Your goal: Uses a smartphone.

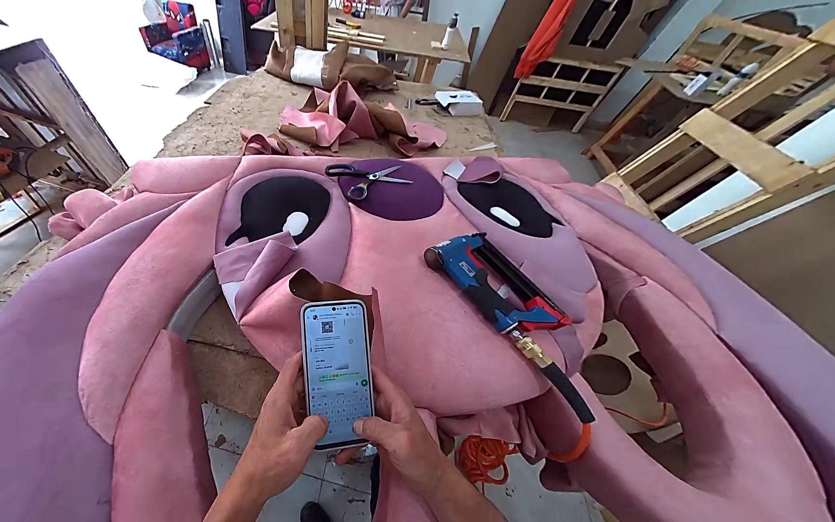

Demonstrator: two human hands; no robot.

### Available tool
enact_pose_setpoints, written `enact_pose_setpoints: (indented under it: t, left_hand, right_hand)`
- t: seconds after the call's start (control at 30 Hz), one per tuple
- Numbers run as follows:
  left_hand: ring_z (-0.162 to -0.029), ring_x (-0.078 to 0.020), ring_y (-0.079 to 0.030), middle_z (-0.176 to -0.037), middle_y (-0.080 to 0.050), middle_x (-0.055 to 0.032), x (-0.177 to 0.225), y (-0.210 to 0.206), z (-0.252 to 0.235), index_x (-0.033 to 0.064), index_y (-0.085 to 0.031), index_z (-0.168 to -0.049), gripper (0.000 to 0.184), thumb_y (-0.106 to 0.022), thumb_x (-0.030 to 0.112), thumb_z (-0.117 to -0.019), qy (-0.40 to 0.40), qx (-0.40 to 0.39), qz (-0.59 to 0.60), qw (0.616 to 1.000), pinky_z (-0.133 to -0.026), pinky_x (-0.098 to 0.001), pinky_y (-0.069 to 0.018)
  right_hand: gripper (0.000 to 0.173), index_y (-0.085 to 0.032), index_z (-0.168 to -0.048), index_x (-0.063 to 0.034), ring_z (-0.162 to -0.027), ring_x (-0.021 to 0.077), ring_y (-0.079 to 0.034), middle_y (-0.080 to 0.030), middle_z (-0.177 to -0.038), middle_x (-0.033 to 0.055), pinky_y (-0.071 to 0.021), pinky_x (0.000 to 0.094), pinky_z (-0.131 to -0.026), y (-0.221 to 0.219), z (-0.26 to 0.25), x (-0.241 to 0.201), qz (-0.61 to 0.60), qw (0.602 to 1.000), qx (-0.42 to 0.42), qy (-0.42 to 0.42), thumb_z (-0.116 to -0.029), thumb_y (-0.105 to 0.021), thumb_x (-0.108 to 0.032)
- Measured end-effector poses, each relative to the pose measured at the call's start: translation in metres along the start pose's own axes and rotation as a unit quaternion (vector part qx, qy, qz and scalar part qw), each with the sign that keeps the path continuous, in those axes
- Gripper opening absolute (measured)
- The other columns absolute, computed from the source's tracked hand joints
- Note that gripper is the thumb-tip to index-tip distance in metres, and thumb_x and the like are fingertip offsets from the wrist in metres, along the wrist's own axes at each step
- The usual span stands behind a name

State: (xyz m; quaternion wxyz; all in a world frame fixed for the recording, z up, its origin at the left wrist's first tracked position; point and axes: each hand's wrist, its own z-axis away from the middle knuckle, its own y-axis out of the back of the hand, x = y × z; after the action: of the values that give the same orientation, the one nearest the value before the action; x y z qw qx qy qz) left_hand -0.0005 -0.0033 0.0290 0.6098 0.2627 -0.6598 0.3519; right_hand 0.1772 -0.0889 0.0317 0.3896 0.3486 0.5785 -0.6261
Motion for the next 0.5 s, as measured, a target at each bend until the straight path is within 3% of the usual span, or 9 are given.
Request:
enact_pose_setpoints:
  t: [0.23,0.37,0.5]
  left_hand:
    - [-0.105,-0.0248,-0.073,-0.121,-0.071,-0.012,-0.0005,-0.0013,-0.0001,0.0054,-0.037,-0.149,0.071,-0.063,0.009,-0.0827,-0.009,-0.003,-0.01,1.0,-0.087,-0.0405,-0.0642]
    - [-0.104,-0.0248,-0.073,-0.119,-0.072,-0.0116,-0.0007,-0.006,0.0005,0.007,-0.039,-0.147,0.067,-0.064,0.006,-0.0854,-0.018,0.011,-0.014,1.0,-0.085,-0.0391,-0.0646]
    - [-0.103,-0.024,-0.074,-0.117,-0.072,-0.0118,-0.0026,-0.006,0.0004,0.0061,-0.041,-0.147,0.06,-0.06,0.015,-0.0906,-0.034,0.008,-0.017,0.999,-0.085,-0.0388,-0.0642]
  right_hand:
    - [0.059,-0.033,-0.147,0.0004,-0.104,0.0331,-0.073,-0.067,-0.125,0.0182,-0.0662,0.0498,-0.071,-0.0012,0.0008,0.0002,-0.006,1.0,0.008,0.01,-0.0902,-0.049,0.006]
    - [0.043,-0.042,-0.142,-0.0005,-0.098,0.0314,-0.074,-0.069,-0.119,0.0173,-0.0665,0.0475,-0.068,-0.0044,0.0006,0.0017,-0.003,0.999,0.04,0.018,-0.1005,-0.051,-0.004]
    - [0.035,-0.047,-0.138,-0.0002,-0.093,0.031,-0.076,-0.071,-0.115,0.0184,-0.0664,0.0458,-0.063,-0.0067,-0.0007,0.003,-0.005,0.997,0.07,0.021,-0.104,-0.049,-0.008]
